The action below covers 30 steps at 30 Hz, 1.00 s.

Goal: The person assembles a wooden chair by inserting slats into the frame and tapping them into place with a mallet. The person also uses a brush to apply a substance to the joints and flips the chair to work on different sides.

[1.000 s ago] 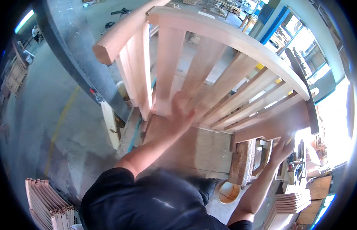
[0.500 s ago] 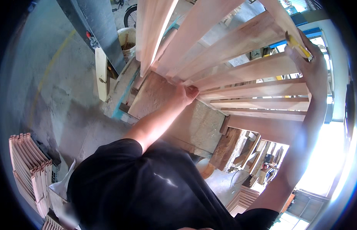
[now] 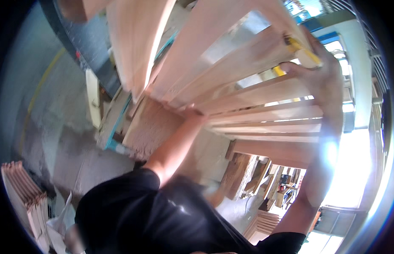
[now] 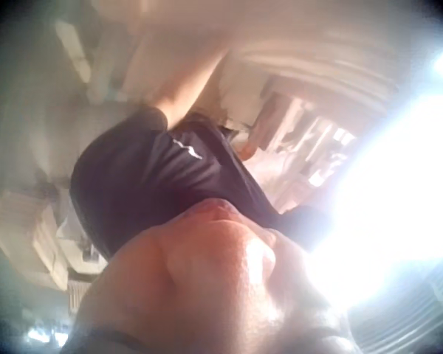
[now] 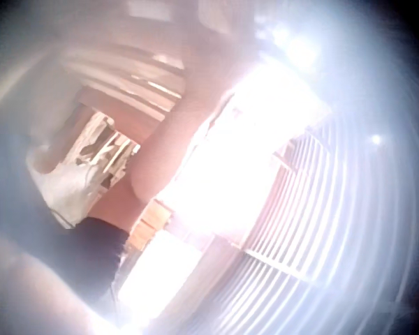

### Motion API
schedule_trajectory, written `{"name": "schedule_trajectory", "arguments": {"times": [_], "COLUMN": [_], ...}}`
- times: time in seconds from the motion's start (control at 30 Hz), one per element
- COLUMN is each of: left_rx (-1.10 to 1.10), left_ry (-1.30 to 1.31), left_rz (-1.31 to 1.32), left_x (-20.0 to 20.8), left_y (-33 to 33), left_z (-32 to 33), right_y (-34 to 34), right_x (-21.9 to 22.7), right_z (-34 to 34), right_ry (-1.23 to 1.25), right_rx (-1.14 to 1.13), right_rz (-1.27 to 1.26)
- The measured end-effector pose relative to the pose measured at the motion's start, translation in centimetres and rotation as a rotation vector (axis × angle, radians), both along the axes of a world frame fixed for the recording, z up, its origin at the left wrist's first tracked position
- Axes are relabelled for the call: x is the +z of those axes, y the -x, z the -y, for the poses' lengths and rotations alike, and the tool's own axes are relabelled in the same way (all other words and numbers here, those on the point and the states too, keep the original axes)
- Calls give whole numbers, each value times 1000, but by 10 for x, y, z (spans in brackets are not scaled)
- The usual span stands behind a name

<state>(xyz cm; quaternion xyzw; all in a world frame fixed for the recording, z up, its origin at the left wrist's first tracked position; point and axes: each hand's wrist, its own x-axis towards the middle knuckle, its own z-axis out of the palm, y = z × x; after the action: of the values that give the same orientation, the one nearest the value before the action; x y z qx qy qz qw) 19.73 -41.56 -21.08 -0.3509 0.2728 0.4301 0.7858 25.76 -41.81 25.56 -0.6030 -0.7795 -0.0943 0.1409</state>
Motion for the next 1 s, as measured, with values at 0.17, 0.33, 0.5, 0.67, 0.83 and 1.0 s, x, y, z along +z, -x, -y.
{"name": "schedule_trajectory", "arguments": {"times": [0.17, 0.33, 0.5, 0.67, 0.83, 1.0], "left_rx": [175, 64, 343, 517, 530, 434], "left_ry": [-182, -389, -762, -1188, -1441, -1669], "left_rz": [298, 163, 230, 1, -424, -806], "left_x": [-93, 33, 291, 427, 466, 429], "left_y": [-19, 16, 71, 83, 82, 64], "left_z": [-29, -30, -15, -7, 24, 43], "right_y": [19, -17, -145, -194, -180, -65], "right_x": [34, 115, 165, 16, -239, -376], "right_z": [4, 67, 215, 285, 244, 204], "right_ry": [-2, -238, -677, -1097, -1180, -894], "right_rx": [42, -81, -264, -559, -824, -794], "right_rz": [-45, -137, -306, -693, -1061, -1455]}}
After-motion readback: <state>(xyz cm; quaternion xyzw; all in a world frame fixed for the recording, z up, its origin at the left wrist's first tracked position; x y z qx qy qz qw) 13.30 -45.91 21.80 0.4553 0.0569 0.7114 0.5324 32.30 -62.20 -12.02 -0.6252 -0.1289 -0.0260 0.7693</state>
